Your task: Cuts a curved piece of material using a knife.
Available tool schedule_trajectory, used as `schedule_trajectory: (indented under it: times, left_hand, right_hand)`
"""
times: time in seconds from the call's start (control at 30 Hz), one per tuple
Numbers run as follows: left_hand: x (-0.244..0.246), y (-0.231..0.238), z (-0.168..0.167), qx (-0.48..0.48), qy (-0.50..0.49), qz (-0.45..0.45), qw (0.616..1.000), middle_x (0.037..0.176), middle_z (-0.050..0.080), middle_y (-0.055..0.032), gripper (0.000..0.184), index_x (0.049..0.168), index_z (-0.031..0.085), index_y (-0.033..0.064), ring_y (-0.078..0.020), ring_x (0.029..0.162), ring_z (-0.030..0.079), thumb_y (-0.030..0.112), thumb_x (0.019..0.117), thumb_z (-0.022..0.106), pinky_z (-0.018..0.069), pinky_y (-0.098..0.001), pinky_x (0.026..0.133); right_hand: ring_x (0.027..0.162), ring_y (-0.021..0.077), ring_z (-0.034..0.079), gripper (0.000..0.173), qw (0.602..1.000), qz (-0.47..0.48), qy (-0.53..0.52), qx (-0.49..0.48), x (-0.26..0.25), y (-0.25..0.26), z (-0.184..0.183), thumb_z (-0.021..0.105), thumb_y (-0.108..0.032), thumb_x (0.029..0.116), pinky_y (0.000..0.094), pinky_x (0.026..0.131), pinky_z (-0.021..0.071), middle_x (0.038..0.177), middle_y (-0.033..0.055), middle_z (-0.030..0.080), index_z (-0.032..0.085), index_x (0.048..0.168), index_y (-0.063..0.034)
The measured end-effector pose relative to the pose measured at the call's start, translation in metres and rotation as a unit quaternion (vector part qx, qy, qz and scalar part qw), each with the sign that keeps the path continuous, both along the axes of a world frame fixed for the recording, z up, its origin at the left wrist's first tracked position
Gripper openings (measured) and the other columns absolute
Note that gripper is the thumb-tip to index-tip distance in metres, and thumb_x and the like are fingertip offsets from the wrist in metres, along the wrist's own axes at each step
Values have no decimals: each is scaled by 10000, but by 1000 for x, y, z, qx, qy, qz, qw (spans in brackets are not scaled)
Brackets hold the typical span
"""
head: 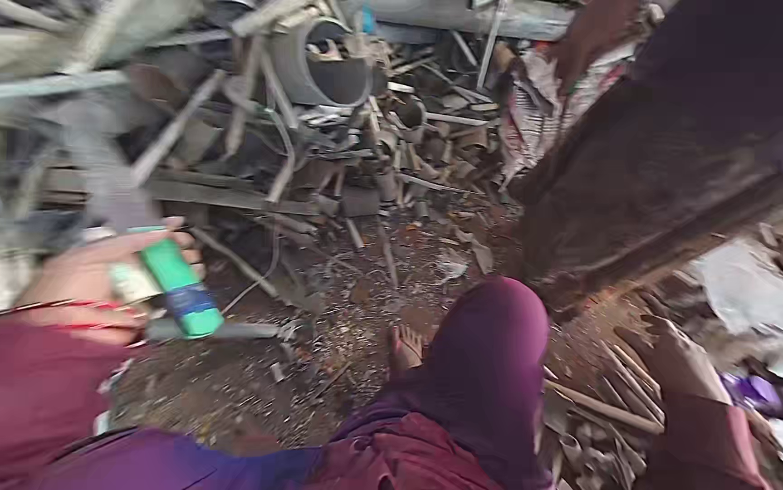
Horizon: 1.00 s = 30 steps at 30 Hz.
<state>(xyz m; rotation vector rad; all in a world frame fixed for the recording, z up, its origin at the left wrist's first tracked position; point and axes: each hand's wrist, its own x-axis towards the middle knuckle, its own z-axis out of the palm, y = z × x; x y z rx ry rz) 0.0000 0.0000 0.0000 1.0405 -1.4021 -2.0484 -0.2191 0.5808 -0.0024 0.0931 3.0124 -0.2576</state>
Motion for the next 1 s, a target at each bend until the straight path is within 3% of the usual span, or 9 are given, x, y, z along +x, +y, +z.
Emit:
schedule_trajectory:
  times: [0.07,0.17,0.27,0.37,0.43,0.6,0.77,0.87,1.0]
  left_hand:
    - [3,31,26,20,-36,92,995,791,606,5,248,1243,575,117,-68,561,587,233,1079,430,489,-204,474]
    - [1,54,28,34,1,96,995,836,611,-23,315,1338,570,109,-107,613,611,258,1099,429,528,-232,536]
    - [7,72,18,23,71,71,995,783,599,10,346,1407,549,114,-78,628,609,216,1107,410,538,-203,588]
    - [14,81,7,2,111,50,993,861,638,13,331,1369,560,69,-63,751,636,143,1081,415,549,-200,716]
    - [18,74,-1,-1,113,25,993,971,668,2,336,1361,552,60,-76,867,660,132,1051,445,560,-228,804]
    - [17,47,-11,-34,120,-20,992,1040,685,34,433,1307,486,-5,-27,983,663,117,926,654,547,-208,915]
    - [13,11,-17,-56,73,-56,994,1350,568,-78,787,1521,205,-90,-20,1172,592,24,878,646,484,-171,1004]
    - [11,-7,-15,-50,18,-6,999,1218,591,-74,793,1486,223,-84,-29,1010,654,-101,804,627,543,-188,880]
    - [12,-37,-27,-78,-13,61,995,955,548,-30,570,1280,345,-37,-50,652,584,-99,765,581,529,-208,594]
  right_hand:
    - [1126,554,620,525,965,233,88,-85,-10,-79,12,685,-286,988,734,938,446,1241,350,632,569,1367,58]
    - [1077,427,685,496,832,503,146,-183,3,-217,31,608,-377,1000,634,907,534,1180,236,700,637,1312,8]
    - [1143,272,676,574,701,647,-59,-294,49,-334,31,591,-409,1023,468,975,553,1253,164,689,545,1424,-1]
    - [1109,157,679,617,621,618,-310,-371,93,-400,15,588,-200,1024,308,933,561,1305,194,625,311,1514,52]
    - [1072,123,684,706,617,543,-397,-408,105,-419,7,582,-82,972,272,896,569,1317,187,598,190,1549,31]
    - [1072,64,657,841,610,466,-454,-452,103,-464,-1,680,-8,858,233,886,564,1283,133,585,171,1527,27]
    - [1041,105,680,617,627,501,-439,-404,81,-508,-26,729,-101,872,296,918,570,1167,104,667,448,1410,11]
    - [1032,169,687,530,647,546,-402,-349,69,-523,-20,636,-98,947,357,908,563,1186,151,668,458,1435,8]
    - [768,134,652,417,691,446,-422,-381,56,-536,-13,533,-98,944,322,674,577,1004,89,612,511,1350,-7]
